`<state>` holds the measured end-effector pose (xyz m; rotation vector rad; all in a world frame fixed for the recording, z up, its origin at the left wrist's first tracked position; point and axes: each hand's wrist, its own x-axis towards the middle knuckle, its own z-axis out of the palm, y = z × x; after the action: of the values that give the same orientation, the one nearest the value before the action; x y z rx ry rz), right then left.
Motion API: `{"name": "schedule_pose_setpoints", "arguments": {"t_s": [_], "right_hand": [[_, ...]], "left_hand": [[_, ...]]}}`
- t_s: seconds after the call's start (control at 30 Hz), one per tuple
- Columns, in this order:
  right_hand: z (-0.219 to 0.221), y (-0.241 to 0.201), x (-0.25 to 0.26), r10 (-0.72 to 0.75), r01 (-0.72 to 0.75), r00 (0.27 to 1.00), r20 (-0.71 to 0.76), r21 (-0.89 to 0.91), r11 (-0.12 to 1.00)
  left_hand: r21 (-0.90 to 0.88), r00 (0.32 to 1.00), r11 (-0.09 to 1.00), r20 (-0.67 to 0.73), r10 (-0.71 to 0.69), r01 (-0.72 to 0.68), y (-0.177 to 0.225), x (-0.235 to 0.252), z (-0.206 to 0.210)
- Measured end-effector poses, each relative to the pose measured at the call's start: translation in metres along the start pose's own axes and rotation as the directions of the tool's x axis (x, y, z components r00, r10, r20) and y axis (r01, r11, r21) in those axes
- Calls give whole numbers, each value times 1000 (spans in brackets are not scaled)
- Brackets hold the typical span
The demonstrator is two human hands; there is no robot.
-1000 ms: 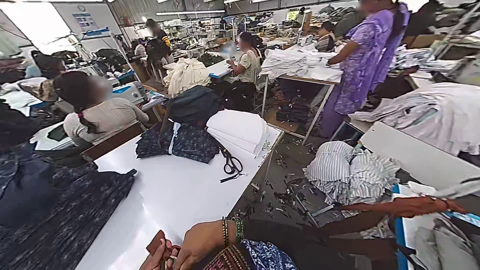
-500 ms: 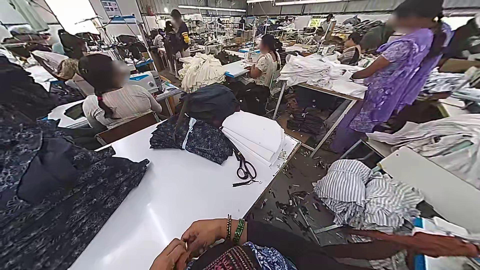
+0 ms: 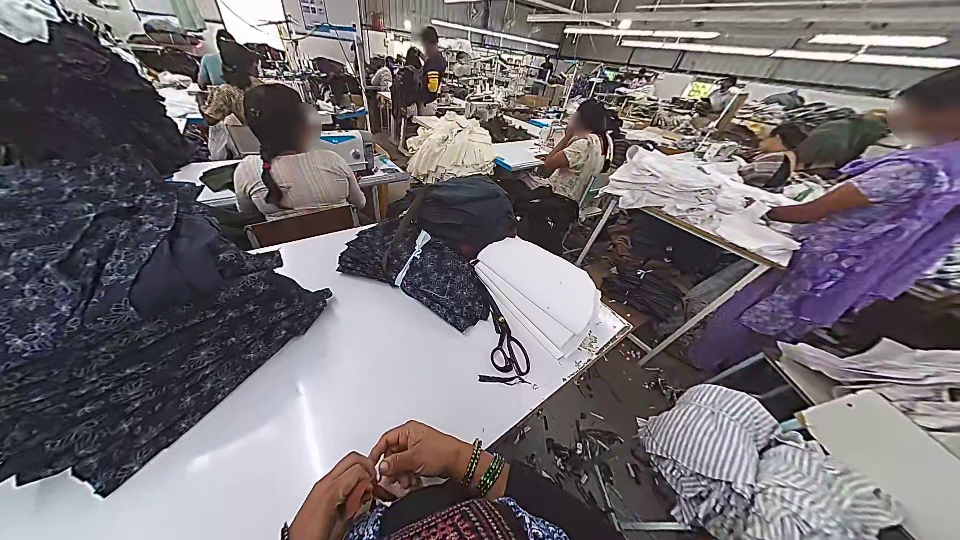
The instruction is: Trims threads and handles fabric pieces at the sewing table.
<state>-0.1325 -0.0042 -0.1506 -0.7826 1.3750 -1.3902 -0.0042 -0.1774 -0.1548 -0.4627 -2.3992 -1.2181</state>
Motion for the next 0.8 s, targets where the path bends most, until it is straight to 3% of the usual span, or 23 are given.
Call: {"name": "schedule_pose_setpoints", "arguments": {"t_s": [0.17, 0.3, 0.43, 0.8], "right_hand": [[6, -4, -6, -53, 56, 996, 68, -45, 997], [11, -2, -4, -42, 38, 998, -36, -99, 994], [7, 8, -2, -90, 89, 989, -116, -9, 996], [10, 7, -2, -114, 136, 975, -191, 104, 985]], "left_hand": [[-101, 998, 994, -46, -34, 29, -7, -6, 4], [-149, 995, 986, -63, -82, 72, -8, -8, 10], [-193, 985, 971, -77, -157, 140, -6, -9, 11], [-148, 946, 986, -302, -118, 76, -21, -11, 21]]}}
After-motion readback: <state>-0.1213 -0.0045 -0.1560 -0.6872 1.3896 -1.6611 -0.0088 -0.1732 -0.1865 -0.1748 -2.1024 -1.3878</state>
